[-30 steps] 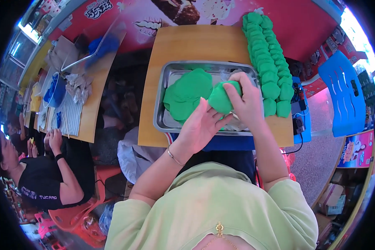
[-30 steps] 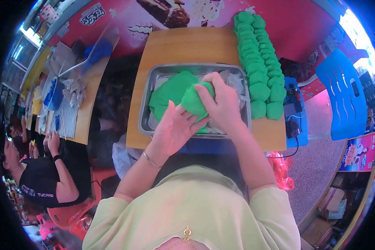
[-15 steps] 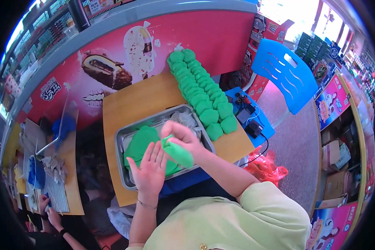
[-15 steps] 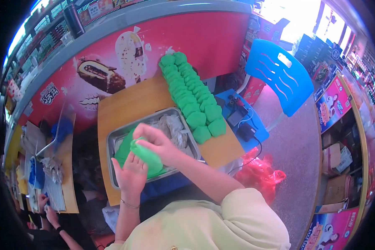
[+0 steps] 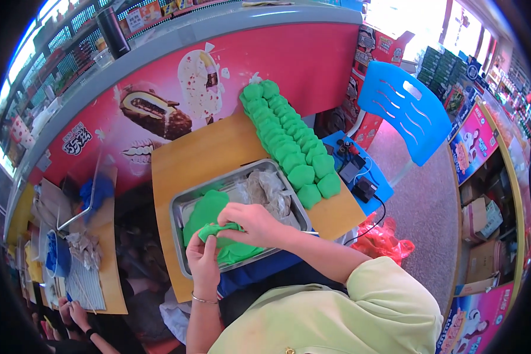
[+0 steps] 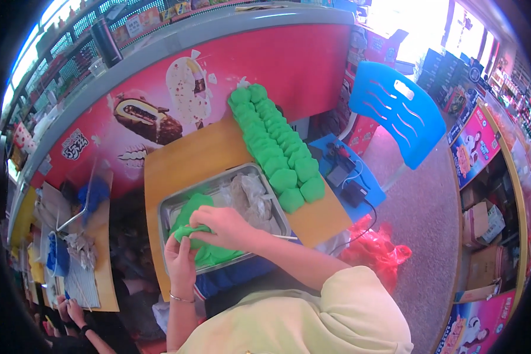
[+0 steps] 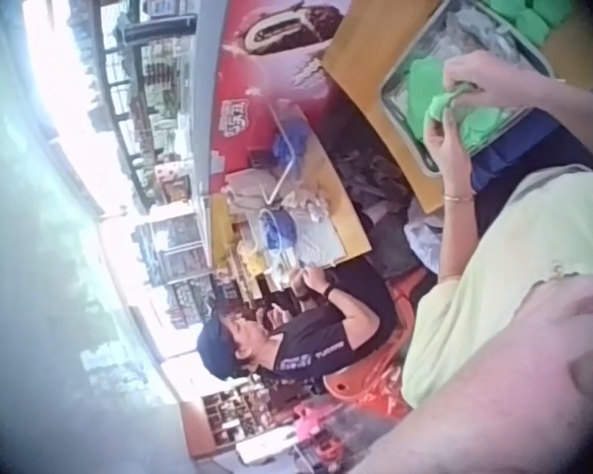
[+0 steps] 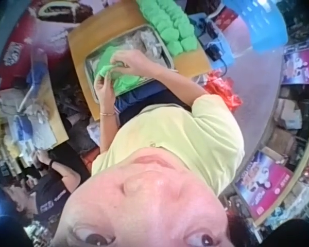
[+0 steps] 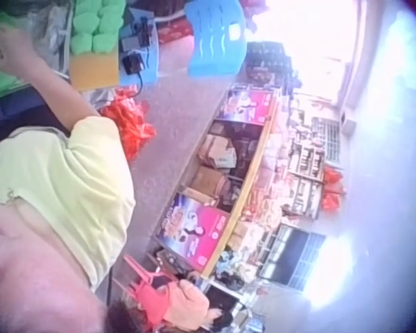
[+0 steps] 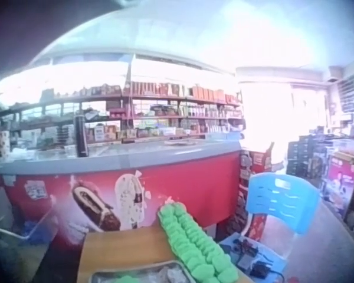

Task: Assembling small green fabric decorations by stuffing fabric circles with material and folding them using a bamboo skewer.

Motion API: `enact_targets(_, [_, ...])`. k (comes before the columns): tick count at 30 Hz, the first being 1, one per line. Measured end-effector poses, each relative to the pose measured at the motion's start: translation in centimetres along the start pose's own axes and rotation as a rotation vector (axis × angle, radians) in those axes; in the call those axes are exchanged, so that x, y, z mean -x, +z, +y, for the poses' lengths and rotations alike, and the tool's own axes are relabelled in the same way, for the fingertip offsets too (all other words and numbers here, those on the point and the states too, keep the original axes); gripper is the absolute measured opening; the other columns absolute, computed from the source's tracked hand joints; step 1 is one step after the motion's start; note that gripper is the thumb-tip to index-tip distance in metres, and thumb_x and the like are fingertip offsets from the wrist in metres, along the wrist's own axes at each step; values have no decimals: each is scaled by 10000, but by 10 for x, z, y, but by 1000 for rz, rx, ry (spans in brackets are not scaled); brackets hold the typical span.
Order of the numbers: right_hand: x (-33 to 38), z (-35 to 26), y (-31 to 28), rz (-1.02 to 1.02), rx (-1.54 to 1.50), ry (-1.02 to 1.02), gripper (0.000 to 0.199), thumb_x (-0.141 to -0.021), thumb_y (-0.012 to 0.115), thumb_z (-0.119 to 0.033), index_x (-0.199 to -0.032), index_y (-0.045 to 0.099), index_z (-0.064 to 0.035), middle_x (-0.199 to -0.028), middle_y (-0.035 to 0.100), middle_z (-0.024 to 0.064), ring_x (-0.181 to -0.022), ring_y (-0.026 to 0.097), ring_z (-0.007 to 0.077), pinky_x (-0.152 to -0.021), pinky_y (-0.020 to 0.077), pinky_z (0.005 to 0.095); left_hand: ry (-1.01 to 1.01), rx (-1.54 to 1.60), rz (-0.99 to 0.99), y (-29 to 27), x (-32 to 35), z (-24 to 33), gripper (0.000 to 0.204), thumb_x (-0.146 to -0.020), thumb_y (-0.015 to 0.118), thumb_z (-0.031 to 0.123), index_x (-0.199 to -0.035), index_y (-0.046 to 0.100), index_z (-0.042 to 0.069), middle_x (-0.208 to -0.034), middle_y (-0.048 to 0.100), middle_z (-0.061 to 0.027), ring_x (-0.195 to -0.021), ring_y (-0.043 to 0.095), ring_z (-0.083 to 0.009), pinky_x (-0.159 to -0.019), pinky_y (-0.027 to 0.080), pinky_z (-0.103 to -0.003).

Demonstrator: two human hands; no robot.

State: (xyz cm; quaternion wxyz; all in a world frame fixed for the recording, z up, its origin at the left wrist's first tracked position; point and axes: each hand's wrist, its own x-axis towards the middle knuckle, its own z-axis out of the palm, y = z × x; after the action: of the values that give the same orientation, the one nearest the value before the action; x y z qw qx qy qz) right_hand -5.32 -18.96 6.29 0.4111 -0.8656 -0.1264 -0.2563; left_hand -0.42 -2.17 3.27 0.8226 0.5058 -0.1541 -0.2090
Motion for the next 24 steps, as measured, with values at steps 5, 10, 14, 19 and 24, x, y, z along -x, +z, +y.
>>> enact_targets(5, [1,-4,0,-24,-69,-19,194,-771,699,-146,-883,566,-59,-849,561,52,-665,580,203,-554,470,294,64,15,29,0,-2,3,197,-918,529,78,-1088,578,-7,-965,602,-21,-815,547,-57,-691,447,-192])
enact_targets(10, [3,-9,5,4,-136,6,206,-761,713,-145,-831,542,-53,-872,542,54,-653,569,184,-551,469,285,220,-294,46,-1,-7,10,186,-913,544,142,-988,606,-17,-861,579,-7,-775,496,-53,-686,398,-196])
enact_targets(14, [6,-3,7,-59,-59,-41,227,-757,721,-151,-840,536,-49,-904,536,63,-651,561,175,-556,472,286,322,-578,14,0,-12,24,149,-906,521,119,-928,591,-11,-826,555,9,-761,480,-48,-660,388,-195])
enact_targets(19, [3,-10,9,-19,-296,78,241,-758,726,-181,-810,537,-42,-900,538,60,-654,565,177,-553,471,298,427,-664,86,8,-15,34,139,-871,562,127,-874,595,-8,-748,521,-44,-733,495,-131,-669,391,-251])
enact_targets(24, [2,-5,10,-107,-25,-15,236,-792,695,-207,-737,544,-34,-847,534,62,-645,550,185,-543,457,304,527,-816,-41,5,-17,34,123,-885,524,107,-855,570,-3,-791,516,10,-728,446,-61,-640,367,-215])
